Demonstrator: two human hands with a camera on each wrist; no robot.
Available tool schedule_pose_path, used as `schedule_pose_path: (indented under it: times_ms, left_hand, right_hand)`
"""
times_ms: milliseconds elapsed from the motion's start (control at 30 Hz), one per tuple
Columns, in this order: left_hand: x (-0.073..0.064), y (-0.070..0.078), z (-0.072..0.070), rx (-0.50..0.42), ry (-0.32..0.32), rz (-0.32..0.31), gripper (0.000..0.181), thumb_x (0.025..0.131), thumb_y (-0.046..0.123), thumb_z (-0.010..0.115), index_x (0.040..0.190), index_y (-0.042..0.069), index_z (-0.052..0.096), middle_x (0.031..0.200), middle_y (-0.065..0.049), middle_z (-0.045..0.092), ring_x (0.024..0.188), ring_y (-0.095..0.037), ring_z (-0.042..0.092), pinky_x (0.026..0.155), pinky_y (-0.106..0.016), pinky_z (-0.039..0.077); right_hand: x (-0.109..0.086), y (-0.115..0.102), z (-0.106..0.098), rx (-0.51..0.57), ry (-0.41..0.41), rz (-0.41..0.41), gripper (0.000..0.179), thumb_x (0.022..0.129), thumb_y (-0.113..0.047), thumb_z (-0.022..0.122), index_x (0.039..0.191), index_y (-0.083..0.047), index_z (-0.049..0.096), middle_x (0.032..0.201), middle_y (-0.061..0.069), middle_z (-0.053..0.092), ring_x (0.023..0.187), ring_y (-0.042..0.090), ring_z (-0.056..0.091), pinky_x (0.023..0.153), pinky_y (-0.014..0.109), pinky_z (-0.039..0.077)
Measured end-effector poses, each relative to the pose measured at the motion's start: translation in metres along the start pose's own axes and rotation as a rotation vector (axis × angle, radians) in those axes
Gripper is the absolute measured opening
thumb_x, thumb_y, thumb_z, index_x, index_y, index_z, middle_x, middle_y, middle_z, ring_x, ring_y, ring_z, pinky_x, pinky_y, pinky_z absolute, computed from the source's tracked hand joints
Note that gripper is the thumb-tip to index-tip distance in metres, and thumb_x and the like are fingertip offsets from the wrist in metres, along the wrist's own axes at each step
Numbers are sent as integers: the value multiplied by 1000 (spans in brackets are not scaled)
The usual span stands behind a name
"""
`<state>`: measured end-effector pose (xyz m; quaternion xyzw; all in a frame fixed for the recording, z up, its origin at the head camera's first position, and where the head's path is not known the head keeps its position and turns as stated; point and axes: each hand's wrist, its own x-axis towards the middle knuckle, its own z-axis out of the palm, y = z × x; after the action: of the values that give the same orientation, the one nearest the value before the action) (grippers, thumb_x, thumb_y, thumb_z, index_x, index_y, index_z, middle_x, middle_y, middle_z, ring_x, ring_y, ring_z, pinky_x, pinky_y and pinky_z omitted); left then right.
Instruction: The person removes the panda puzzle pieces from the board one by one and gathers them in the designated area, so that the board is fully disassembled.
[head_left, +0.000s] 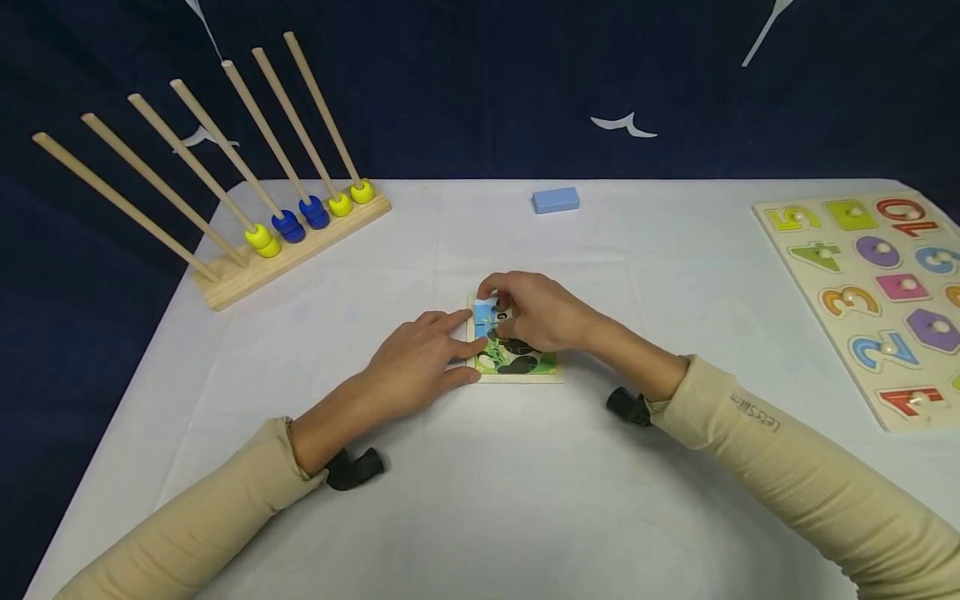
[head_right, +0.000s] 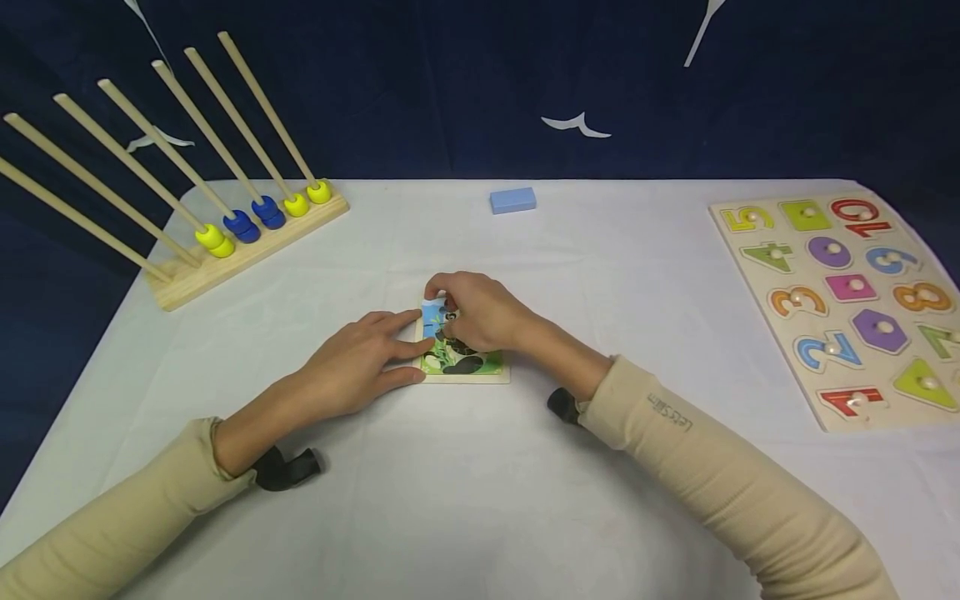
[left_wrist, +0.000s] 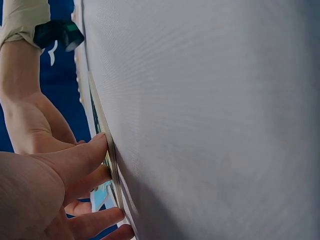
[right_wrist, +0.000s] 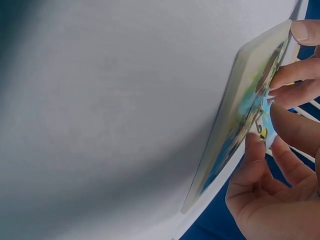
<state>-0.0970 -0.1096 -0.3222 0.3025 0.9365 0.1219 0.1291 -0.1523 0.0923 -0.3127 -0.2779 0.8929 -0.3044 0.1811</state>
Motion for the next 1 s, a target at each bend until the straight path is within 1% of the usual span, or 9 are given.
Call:
schedule_pose_path:
  times_ms: [67,167,333,467,600,733,833,900,1000]
  left_hand:
    - [0,0,0,-1,1,3,40,97,33,64,134,18,64,152,-17,40,133,-36,42,97,-51,43]
    - [0,-1,0,-1,0,5,40,97,34,64,134,18,64,152,-17,40,133,-36,42,97,-51,43]
    - [0,0,0,6,-1,7,40,97,34,64,134,18,64,152,-17,40,133,-36,42,97,-51,43]
    - [0,0,-1,12,-2,6,40,97,34,64,134,18,64,152,-17,40,133,-35,42,96,-51,44]
    - [0,0,-1,11,-1,3,40,97,34,64,134,18,64,152,-16,40,133,-35,42,96,-51,44]
    - [0,0,-1,4,-3,-5,41,97,34,64,135,19,64,152,-16,40,133,-35,41,97,-51,43]
    - [0,0,-1,0,-8,-10,41,97,35,64,135,19,63,152,-16,40,134,-35,41,98,-51,42]
    - [0,0,-1,0,-12,-11,41,97,35,64,135,19,63,152,-16,40,134,-35,41,98,-51,42]
    - [0,0,-1,3,-16,-12,41,98,35,63,135,19,63,152,-16,39,134,-35,41,98,-51,42]
  right_hand:
    - [0,0,-1,33,1,-8,36,86,6,67,120,-3,62,94,9,62,86,25,56,80,38,46]
    - [-1,1,-2,71,-3,-18,34,86,7,64,118,-4,61,85,7,61,78,22,55,76,37,45]
    - [-1,4,-1,92,-21,-38,33,87,9,60,118,-2,60,74,4,59,69,19,54,74,36,45]
    - [0,5,-1,86,-16,-47,33,88,9,60,118,-1,60,72,3,58,67,18,54,73,35,45]
    - [1,7,-1,109,-1,-63,35,86,10,59,119,0,60,73,3,58,66,18,52,72,35,45]
    - [0,8,-2,161,17,-85,37,82,11,56,117,0,61,72,4,57,65,18,51,70,35,44]
    - [-2,9,-3,212,28,-85,39,78,12,50,114,0,61,70,4,54,63,19,49,68,35,42]
    - [-3,10,-4,238,38,-83,39,78,11,48,113,-1,61,69,4,54,61,18,47,66,33,41]
    - [-5,11,-5,265,50,-80,36,80,9,47,111,-2,61,69,5,53,59,18,46,63,32,40]
